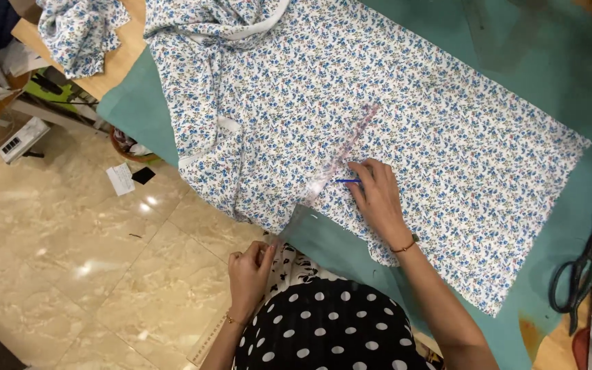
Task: The person measures and marks a piece of floral-patterned fabric using a clear ruler and a blue pen. They repeatedly reposition the ruler to draw straight lines and mark specific points on the fabric surface.
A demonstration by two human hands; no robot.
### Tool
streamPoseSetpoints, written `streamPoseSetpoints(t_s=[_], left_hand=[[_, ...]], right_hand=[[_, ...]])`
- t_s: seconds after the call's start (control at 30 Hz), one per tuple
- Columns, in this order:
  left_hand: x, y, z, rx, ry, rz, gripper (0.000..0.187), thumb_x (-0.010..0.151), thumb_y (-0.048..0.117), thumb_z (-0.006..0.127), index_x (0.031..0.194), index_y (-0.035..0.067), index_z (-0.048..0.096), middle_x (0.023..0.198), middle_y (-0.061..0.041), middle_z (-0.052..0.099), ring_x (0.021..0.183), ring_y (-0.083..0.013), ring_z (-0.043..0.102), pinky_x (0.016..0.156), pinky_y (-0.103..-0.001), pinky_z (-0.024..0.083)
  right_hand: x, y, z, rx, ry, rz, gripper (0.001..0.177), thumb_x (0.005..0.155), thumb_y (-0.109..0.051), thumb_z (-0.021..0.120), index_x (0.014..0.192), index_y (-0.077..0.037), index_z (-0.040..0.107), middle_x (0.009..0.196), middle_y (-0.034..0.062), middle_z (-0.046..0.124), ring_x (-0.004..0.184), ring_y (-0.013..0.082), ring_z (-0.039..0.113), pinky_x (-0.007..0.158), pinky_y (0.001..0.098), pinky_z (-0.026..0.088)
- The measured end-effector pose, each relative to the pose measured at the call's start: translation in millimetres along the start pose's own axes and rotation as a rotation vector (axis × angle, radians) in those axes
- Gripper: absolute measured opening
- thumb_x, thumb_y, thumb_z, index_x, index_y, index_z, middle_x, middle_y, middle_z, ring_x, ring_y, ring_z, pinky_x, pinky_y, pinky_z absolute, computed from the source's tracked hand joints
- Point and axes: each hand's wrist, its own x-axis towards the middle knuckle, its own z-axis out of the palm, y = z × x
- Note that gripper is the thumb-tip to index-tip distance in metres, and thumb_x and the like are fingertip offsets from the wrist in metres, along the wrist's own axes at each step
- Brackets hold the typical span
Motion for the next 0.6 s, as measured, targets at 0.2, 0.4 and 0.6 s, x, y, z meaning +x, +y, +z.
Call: streamPoseSetpoints(t_s=[0.2,0.4,0.6], left_hand=[[-10.1,0.2,-0.9,-0.029,0.053,0.020,0.028,0.093,0.034,0.069,0.081,0.009,0.071,0.051,-0.004,0.057,0.048,-0.0236,0.046,0.069,-0.036,0.039],[-14.6,-6.8,-0.4,-0.024,0.032,0.002,0.030,0.094,0.034,0.069,0.080,0.007,0.070,0.049,-0.005,0.053,0.046,-0.0232,0.046,0.070,-0.036,0.039],[-17.4,-7.7,-0.7,-0.024,0.035,0.007,0.030,0.094,0.033,0.068,0.079,0.007,0.070,0.048,-0.005,0.052,0.045,-0.0225,0.047,0.070,-0.035,0.040]], right_hand=[[9.8,0.1,5.3,0.027,-0.038,0.026,0.041,0.094,-0.015,0.072,0.132,-0.006,0.064,0.128,0.0157,0.056,0.114,0.0337,0.053,0.099,0.0444,0.044],[16.8,-1.7,8.9,0.019,-0.051,0.025,0.043,0.091,-0.015,0.074,0.132,-0.006,0.064,0.127,0.0167,0.055,0.114,0.0344,0.053,0.098,0.0450,0.043],[21.3,-1.1,14.6,0.011,-0.021,-0.013,0.044,0.091,-0.015,0.074,0.133,-0.007,0.064,0.129,0.0176,0.055,0.116,0.0358,0.052,0.102,0.0454,0.043]])
